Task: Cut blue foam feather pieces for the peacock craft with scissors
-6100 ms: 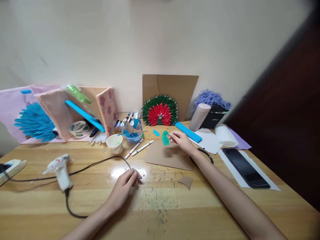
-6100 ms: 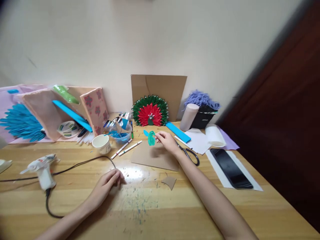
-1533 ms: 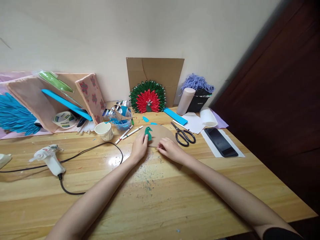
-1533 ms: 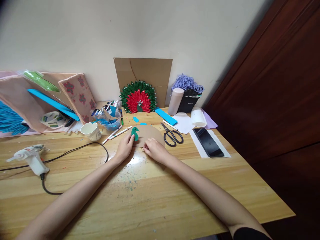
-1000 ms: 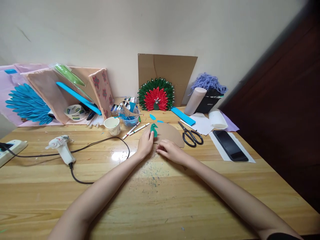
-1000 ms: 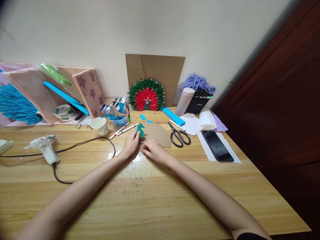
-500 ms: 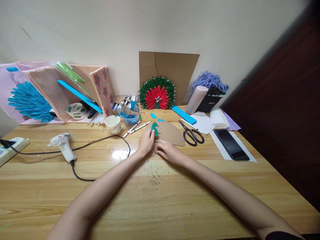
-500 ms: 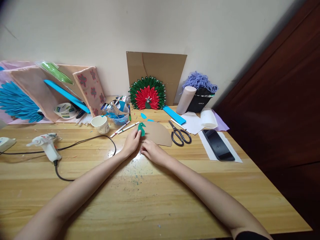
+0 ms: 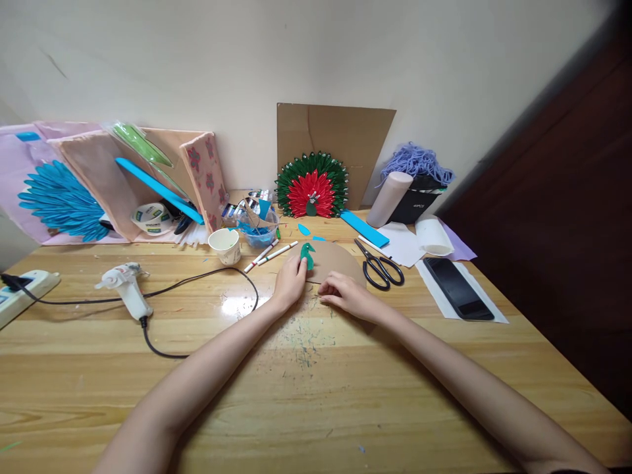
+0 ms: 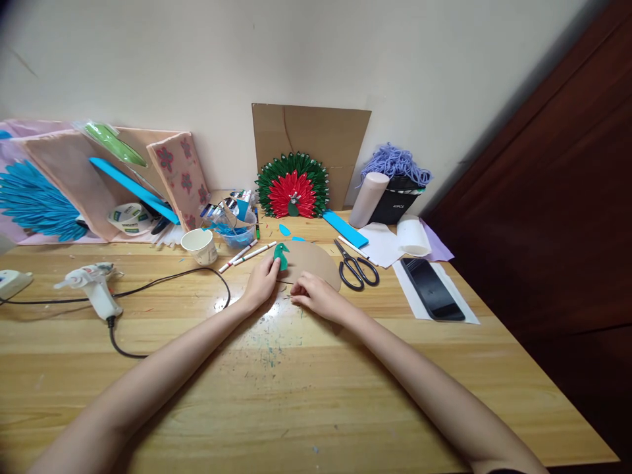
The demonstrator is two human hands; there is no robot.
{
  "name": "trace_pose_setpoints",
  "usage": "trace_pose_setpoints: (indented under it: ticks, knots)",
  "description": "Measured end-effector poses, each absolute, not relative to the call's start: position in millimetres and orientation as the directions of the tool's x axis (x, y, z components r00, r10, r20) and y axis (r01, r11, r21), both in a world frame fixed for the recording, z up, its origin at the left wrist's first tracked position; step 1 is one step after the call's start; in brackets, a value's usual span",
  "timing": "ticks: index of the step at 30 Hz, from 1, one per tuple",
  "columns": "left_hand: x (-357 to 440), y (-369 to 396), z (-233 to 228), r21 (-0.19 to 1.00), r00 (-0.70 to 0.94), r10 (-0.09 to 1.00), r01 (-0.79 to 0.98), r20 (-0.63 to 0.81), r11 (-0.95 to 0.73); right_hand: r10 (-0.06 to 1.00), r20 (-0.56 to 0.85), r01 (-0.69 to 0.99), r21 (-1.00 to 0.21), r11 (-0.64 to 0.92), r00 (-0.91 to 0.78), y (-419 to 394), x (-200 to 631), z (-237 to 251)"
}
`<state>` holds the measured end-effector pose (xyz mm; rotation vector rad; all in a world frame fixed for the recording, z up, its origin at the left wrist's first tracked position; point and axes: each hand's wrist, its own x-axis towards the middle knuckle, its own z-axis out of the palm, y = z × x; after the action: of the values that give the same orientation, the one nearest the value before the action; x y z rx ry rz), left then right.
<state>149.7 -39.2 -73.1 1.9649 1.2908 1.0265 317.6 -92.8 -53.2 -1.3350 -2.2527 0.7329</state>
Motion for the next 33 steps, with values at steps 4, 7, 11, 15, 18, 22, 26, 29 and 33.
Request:
trace_pose_setpoints:
  ticks: [4,7,11,15,18,22,26,29,33]
  knots:
    - [149.8,-39.5,-73.1,0.786,0.240,0.927,0.494,0.289,-0.373,0.890,0.126,0.712,-0.555,0.430,-0.438,-93.6,310.8,-61.0]
    - [149.8,-39.2,-73.4,0.781,0.239,0.926,0.500,0.290,-0.374,0.875,0.161,0.743,-0.471,0.475,-0.457,-94.9,303.2,-63.3]
    - [149.6,-38.8,-73.5,0.775,0.240,0.925,0.505,0.295,-0.379,0.870,0.166,0.763,-0.424,0.489,-0.465,-94.3,297.9,-62.4]
    - [149.4,-38.7,-74.1,0.768,0.243,0.922,0.510,0.303,-0.387,0.869,0.212,0.734,-0.468,0.493,-0.448,-90.1,298.8,-62.0]
    - [149.3,-38.7,-74.9,0.763,0.238,0.923,0.520,0.301,-0.383,0.858,0.228,0.708,-0.489,0.510,-0.460,-86.7,299.8,-62.4]
    - [149.2,-38.6,-75.5,0.760,0.237,0.924,0.526,0.300,-0.381,0.852,0.223,0.680,-0.521,0.515,-0.475,-84.1,301.2,-63.2]
    - [149.3,-38.7,-75.5,0.759,0.238,0.926,0.530,0.295,-0.378,0.843,0.198,0.656,-0.549,0.518,-0.500,-82.9,302.3,-62.5]
    - [149.1,-38.9,-75.5,0.761,0.242,0.923,0.524,0.297,-0.383,0.834,0.183,0.647,-0.553,0.525,-0.521,-82.2,302.1,-60.5]
    - [148.7,-39.3,-75.3,0.763,0.245,0.922,0.518,0.301,-0.387,0.830,0.183,0.661,-0.527,0.535,-0.526,-81.0,301.0,-59.4]
